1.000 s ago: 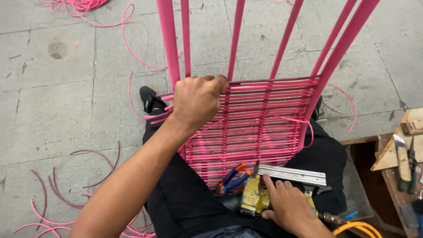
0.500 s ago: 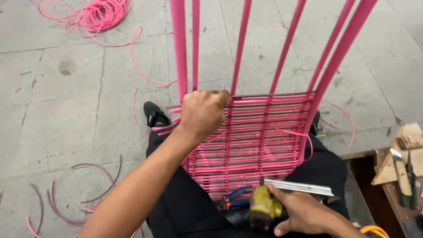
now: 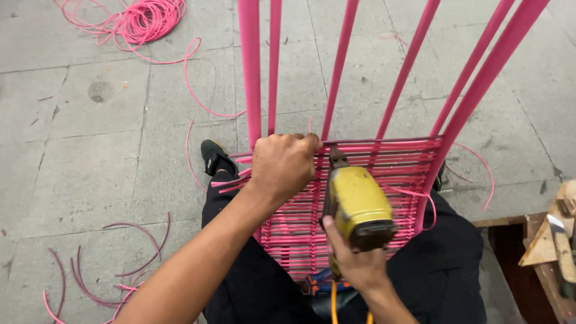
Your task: Weave a chair seat using pink plastic straps and securing them with a pneumatic staple gun.
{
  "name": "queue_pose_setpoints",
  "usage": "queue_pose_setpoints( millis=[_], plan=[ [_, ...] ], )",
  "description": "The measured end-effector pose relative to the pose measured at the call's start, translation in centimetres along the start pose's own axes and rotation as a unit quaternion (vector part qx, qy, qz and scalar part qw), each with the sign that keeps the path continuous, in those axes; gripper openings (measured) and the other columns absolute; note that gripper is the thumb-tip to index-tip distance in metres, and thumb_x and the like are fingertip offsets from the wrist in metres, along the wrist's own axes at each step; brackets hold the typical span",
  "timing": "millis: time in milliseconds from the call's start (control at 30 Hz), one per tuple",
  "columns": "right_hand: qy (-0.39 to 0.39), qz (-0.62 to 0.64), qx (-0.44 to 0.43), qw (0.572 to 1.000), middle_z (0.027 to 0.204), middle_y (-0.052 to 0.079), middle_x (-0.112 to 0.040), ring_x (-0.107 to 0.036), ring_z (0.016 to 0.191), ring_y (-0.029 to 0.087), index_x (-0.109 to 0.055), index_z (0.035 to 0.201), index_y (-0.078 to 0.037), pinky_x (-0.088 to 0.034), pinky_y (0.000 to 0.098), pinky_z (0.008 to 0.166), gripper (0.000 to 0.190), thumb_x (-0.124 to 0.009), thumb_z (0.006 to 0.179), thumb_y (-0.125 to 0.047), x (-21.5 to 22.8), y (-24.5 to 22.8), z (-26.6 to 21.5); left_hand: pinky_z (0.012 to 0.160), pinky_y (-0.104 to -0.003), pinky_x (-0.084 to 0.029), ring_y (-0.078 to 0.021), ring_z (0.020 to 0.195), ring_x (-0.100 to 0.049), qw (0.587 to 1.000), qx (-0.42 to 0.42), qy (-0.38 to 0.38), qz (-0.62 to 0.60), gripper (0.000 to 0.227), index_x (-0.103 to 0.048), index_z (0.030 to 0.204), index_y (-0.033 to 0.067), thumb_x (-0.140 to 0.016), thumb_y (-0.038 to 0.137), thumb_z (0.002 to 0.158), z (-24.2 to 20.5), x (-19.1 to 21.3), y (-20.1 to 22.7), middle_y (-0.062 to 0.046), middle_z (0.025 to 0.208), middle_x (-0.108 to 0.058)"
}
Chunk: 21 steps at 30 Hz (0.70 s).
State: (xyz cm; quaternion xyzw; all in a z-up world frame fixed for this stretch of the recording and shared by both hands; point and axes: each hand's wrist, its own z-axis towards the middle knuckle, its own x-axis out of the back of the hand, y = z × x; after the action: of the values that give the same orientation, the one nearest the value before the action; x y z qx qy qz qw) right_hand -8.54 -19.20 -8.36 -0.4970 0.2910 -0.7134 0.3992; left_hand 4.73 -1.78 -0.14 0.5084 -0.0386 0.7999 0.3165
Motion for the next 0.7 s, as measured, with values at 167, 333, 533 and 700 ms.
queue_pose_setpoints(
  millis=[167,333,533,700],
  plan=[
    [-0.028,0.050,-0.163,0.985,0.062,0.005,-0.057,-0.059,0.053,0.021,-0.064,0.092,-0.001,-0.049,0.0389,0.052,0.007,-0.067,0.094,-0.007,-1.2,-1.2,0.6,0.051,-0.047,-0.054,-0.0338,0.060,-0.071,1.000,0.000,-0.002,-0.015,0.011,-0.075,0.083,0.0104,-0.064,0.010,0.079,-0.1,-0.1,-0.1,-0.015,0.071,-0.072],
    [-0.050,0.064,-0.181,0.980,0.067,0.011,-0.063,-0.063,0.063,0.028,-0.066,0.093,0.002,-0.052,0.0463,0.064,0.011,-0.072,0.093,-0.007,-1.0,-1.3,1.3,0.051,-0.047,-0.054,-0.0341,0.061,-0.071,1.000,-0.008,0.003,-0.005,0.010,-0.073,0.081,0.0089,-0.064,0.010,0.079,0.1,-0.1,-0.2,-0.015,0.071,-0.072],
    [0.055,-0.316,0.323,0.890,0.103,0.018,-0.066,-0.064,0.096,0.038,-0.068,0.100,-0.003,-0.052,0.0519,0.082,0.016,-0.066,0.085,-0.004,-0.8,-1.0,1.3,0.050,-0.047,-0.053,-0.0339,0.060,-0.071,1.000,0.001,0.003,-0.026,0.012,-0.073,0.082,0.0080,-0.065,0.015,0.088,0.1,0.0,-0.1,-0.015,0.070,-0.072],
    [0.017,-0.276,0.268,0.923,0.103,0.014,-0.066,-0.065,0.094,0.033,-0.071,0.100,0.000,-0.051,0.0472,0.077,0.014,-0.076,0.087,-0.002,-1.2,-0.2,0.6,0.049,-0.047,-0.053,-0.0341,0.060,-0.071,1.000,0.002,-0.001,-0.030,0.014,-0.073,0.082,0.0069,-0.066,0.016,0.090,0.2,0.3,0.0,-0.015,0.071,-0.073]
  ],
)
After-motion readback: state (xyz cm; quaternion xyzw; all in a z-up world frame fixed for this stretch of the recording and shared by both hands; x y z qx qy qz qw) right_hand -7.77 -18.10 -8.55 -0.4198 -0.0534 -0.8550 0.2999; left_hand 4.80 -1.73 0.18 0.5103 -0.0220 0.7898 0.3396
